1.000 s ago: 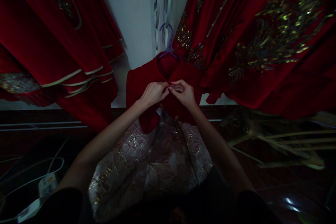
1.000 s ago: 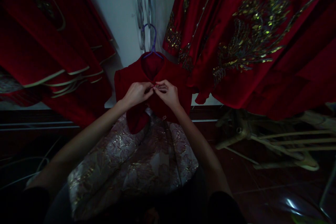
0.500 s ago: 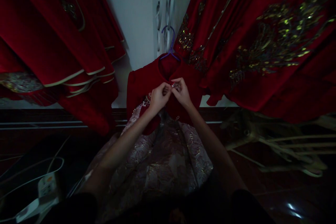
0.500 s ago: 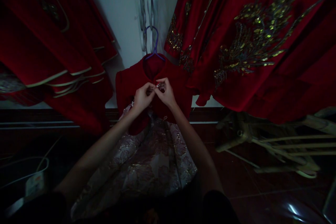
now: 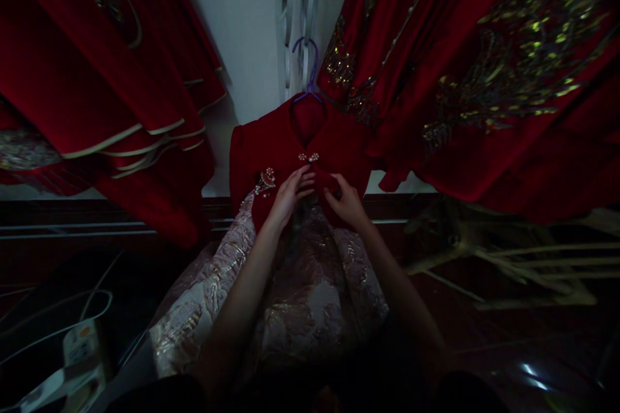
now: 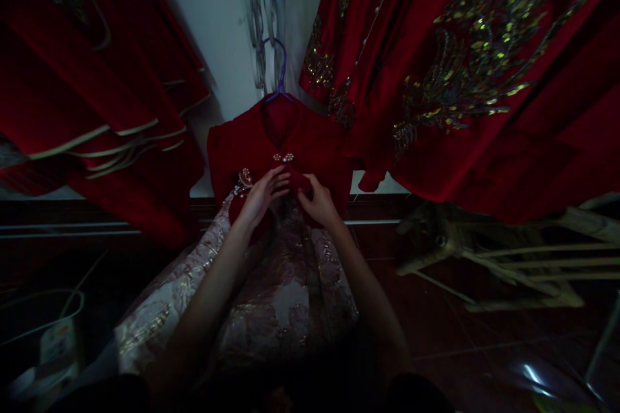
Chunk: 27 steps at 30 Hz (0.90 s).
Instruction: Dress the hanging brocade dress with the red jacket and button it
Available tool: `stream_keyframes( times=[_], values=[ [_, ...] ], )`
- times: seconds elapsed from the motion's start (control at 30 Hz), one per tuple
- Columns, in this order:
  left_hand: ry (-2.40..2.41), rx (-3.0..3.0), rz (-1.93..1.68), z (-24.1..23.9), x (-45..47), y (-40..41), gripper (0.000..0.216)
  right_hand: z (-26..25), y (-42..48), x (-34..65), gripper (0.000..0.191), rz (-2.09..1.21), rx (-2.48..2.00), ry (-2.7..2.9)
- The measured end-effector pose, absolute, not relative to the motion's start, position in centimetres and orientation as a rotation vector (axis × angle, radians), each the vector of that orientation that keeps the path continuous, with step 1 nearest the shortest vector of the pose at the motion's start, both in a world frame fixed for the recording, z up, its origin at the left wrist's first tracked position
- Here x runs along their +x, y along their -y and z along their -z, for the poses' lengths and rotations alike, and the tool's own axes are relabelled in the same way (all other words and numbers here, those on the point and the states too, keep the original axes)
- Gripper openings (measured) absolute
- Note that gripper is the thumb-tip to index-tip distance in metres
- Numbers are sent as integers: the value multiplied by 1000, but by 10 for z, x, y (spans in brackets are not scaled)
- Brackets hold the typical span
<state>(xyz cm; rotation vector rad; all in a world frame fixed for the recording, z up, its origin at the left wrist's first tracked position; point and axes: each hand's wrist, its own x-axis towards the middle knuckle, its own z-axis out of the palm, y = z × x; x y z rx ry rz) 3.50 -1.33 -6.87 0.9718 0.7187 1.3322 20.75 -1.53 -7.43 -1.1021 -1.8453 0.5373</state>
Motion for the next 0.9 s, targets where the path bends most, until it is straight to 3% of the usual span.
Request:
stream_keyframes(
  times=[0.1, 0.3, 0.4, 0.73, 0.9],
  values=[
    [-745, 947, -1373, 71, 17, 14, 41, 52, 18, 226, 24, -442, -1160, 1858],
    [-1065, 839, -1715, 82, -40, 3, 26, 16, 38, 238, 40, -629, -984, 1817],
    [-1167, 843, -1752, 85, -54, -1, 22, 11, 49, 225, 35, -706, -951, 1895],
    [-1247, 1046, -1743, 100, -41, -6, 25, 35, 40, 168, 24, -540, -870, 2040],
    [-1185, 1029, -1703, 105, -37, -8, 26, 58, 10, 140, 31, -623, -906, 1989]
  ],
)
